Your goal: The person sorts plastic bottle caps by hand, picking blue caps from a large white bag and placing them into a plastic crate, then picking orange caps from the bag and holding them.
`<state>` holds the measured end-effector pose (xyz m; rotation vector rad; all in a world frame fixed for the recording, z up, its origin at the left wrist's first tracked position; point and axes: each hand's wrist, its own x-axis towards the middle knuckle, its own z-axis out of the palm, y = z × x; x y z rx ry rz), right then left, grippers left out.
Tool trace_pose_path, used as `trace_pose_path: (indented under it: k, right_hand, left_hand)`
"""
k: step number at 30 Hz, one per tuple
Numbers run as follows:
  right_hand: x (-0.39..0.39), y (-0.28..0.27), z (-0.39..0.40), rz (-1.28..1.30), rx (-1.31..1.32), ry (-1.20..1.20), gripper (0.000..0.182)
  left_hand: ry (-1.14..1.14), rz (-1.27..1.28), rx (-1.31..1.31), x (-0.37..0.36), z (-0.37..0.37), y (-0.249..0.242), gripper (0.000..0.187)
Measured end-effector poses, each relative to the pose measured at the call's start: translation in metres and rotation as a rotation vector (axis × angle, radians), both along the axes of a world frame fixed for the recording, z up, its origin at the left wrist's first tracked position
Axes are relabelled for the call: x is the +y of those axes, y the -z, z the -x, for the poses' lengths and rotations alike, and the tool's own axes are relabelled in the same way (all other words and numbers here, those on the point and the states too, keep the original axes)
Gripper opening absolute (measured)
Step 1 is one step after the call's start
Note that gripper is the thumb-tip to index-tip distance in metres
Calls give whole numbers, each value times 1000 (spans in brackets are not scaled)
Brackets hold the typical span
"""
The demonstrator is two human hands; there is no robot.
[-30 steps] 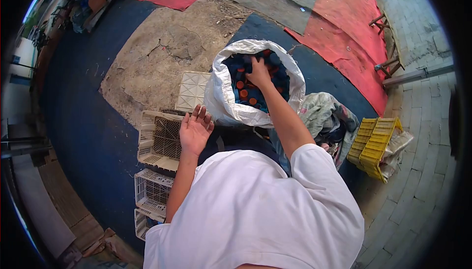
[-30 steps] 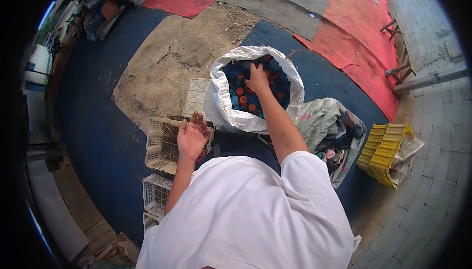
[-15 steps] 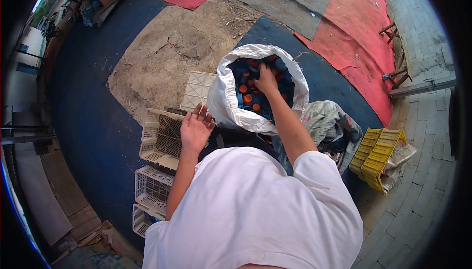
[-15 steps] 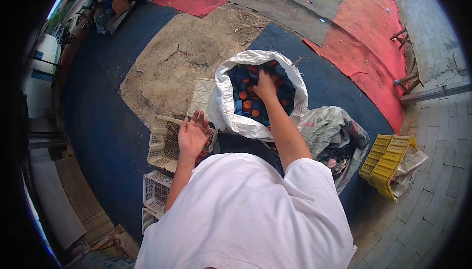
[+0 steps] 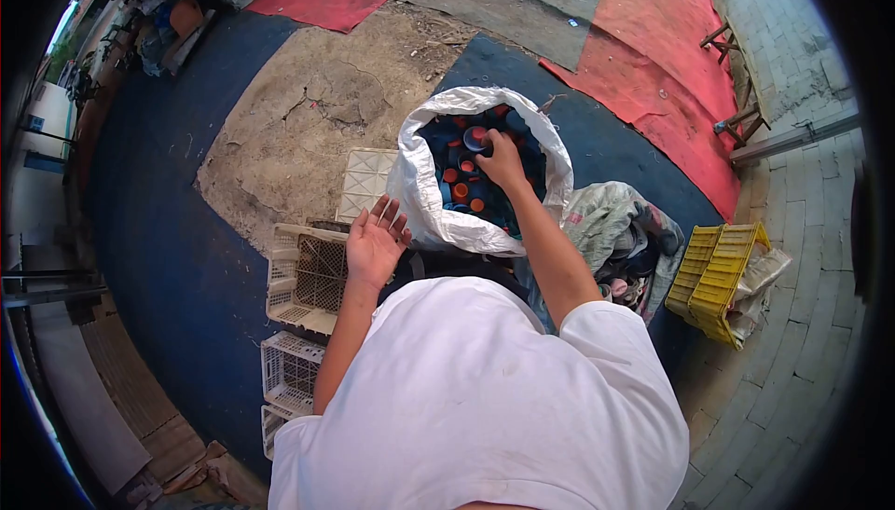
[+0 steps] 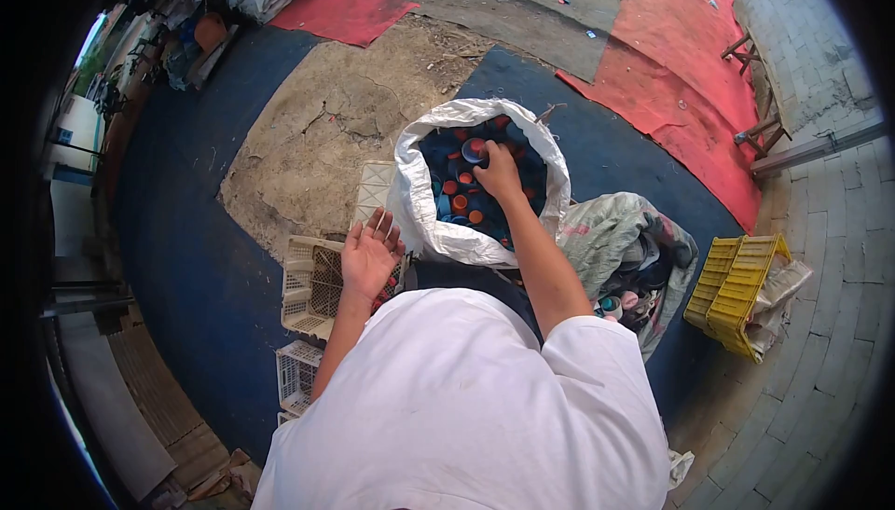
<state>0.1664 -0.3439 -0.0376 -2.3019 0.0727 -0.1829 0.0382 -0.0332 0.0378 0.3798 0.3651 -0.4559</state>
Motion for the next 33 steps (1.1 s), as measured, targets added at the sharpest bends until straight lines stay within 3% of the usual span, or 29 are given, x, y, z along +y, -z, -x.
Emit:
trace_pose_path:
  k: [9,15,22,27,30,33]
  right_hand:
    - [-6,-21,31,-117,6,89,33]
    - [1,-38,46,-953,302,239,30]
    - [-6,-21,59,-1671,504,357,22]
    - [-8,-24,67,-2160,559,273,23]
    - [-6,-20,74,-2547,611,74,15]
    - [1,-34,81,-2711,673,41,14]
  left_hand:
    - [82,-50,-27,-11,-9,1,45]
    - [86,-234,-102,-22,-14,-10,46]
    - [148,-330,-215,-45,-22,-24,44]
    - [234,-410,-336,-65,-26,-29,39]
    - [288,-555,-378,-81,-35,-34,39]
    - [253,-744,-419,-107,-51,-28,50]
